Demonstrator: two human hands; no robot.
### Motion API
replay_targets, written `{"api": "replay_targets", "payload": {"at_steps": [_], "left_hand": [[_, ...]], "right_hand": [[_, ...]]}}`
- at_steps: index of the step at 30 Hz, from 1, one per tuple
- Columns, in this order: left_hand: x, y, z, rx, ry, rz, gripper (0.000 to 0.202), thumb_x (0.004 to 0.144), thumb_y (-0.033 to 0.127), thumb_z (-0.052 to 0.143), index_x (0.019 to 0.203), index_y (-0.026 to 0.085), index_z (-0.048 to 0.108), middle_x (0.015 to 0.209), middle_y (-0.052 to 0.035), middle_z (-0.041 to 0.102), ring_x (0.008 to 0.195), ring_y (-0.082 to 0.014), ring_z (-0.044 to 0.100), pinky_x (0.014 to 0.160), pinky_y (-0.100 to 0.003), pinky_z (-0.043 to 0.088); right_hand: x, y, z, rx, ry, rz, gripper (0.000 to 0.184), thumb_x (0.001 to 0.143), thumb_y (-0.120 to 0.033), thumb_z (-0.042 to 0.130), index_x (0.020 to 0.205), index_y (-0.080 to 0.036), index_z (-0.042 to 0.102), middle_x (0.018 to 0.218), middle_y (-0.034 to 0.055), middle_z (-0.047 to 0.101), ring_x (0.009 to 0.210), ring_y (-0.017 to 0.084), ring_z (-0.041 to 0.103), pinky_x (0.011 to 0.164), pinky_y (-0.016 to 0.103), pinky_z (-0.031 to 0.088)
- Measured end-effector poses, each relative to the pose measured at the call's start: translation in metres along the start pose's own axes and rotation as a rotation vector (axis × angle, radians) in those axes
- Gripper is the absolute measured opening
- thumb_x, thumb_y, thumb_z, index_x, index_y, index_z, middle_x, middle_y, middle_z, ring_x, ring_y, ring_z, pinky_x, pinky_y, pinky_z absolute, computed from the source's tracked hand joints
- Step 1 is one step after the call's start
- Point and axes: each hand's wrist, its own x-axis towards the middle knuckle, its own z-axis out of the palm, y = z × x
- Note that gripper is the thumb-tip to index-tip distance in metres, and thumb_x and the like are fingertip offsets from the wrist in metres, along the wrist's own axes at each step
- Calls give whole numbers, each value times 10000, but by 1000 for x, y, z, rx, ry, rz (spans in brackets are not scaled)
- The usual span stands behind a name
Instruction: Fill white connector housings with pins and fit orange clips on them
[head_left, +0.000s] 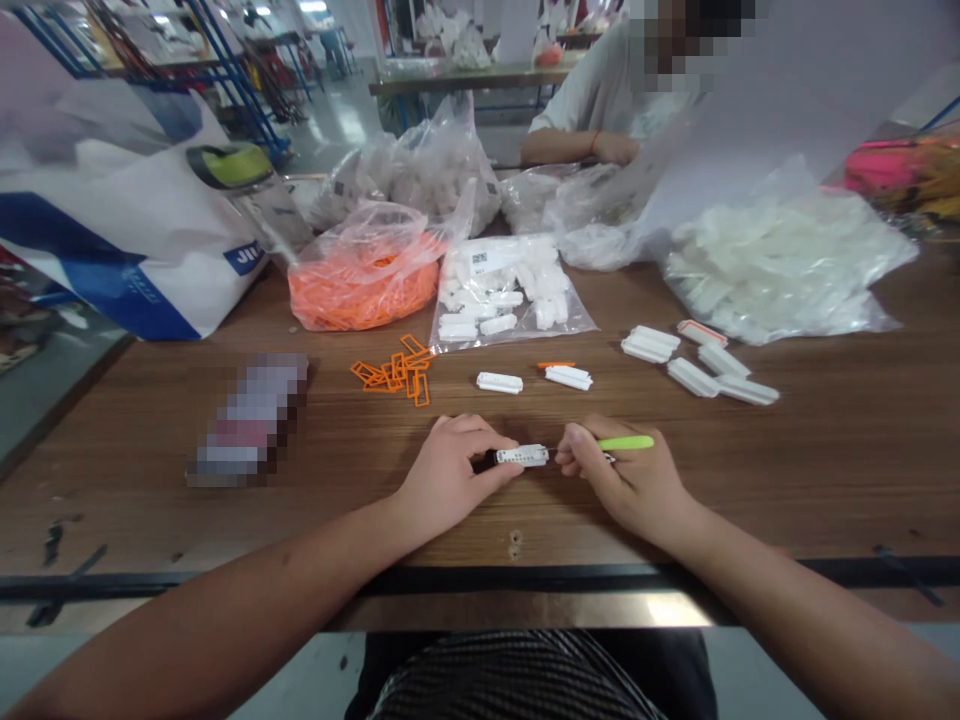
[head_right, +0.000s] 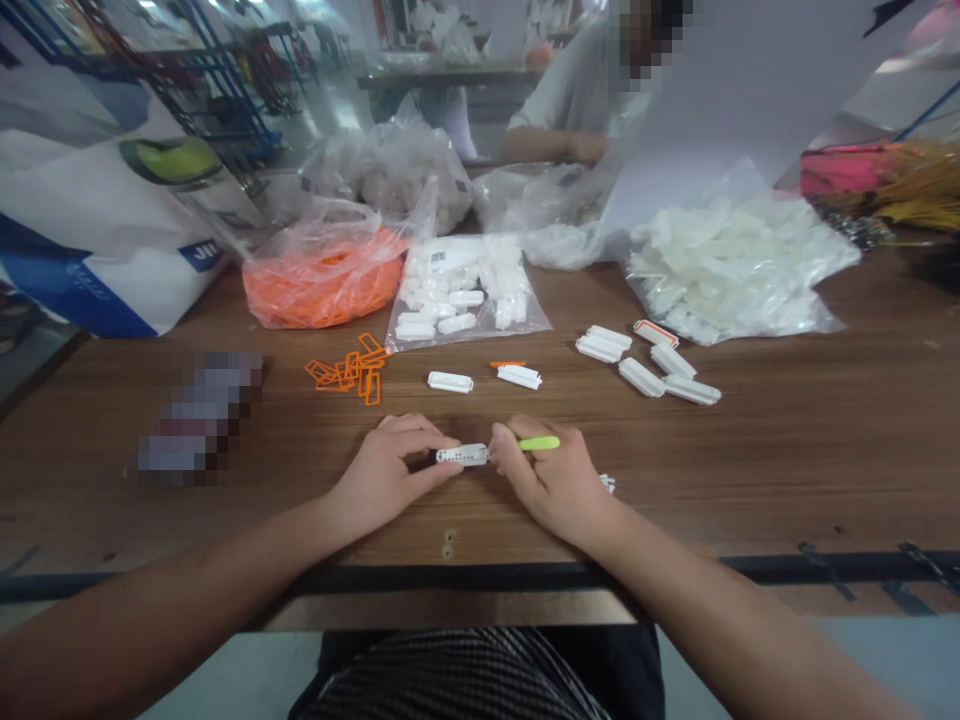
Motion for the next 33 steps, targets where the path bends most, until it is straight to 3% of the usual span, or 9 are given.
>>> {"api": "replay_targets", "payload": {"at_steps": [5,19,23,29,33], "left_hand": [[1,1,-2,-3,-11,-2,132,802,307,719,918,245,726,861,-5,713,798,-180,622,756,-350,379],[-1,1,-2,1,-18,2,140,813,323,708,938,262,721,860,5,704,800,-174,616,760,-347,372],[-1,0,-1,4,-12,0,135,807,319,714,928,261,721,861,6,708,803,-177,620,761,-349,373],[0,1,-1,-13,2,-3,141,793,295,728,922,238,722,853,0,707,793,-176,624,760,-353,379],[0,3,-2,-10,-9,-9,130,793,285,729,913,236,724,845,2,708,777,-172,623,756,-353,379]], "right_hand": [[1,2,1,196,65,131,370,957,-377,449,693,-173,611,603,14,647,479,97,606,448,201,473],[2,5,3,263,52,206,411,937,-456,459,689,-166,612,573,22,644,460,101,599,424,197,479],[3,3,2,207,23,180,418,950,-448,432,681,-173,596,591,23,644,472,106,600,434,207,474],[0,0,1,-23,-55,30,382,970,-371,409,691,-189,594,632,22,640,587,132,625,586,259,502],[-1,-1,1,52,-4,78,390,963,-400,420,697,-187,610,626,28,652,552,129,621,539,252,507]]}}
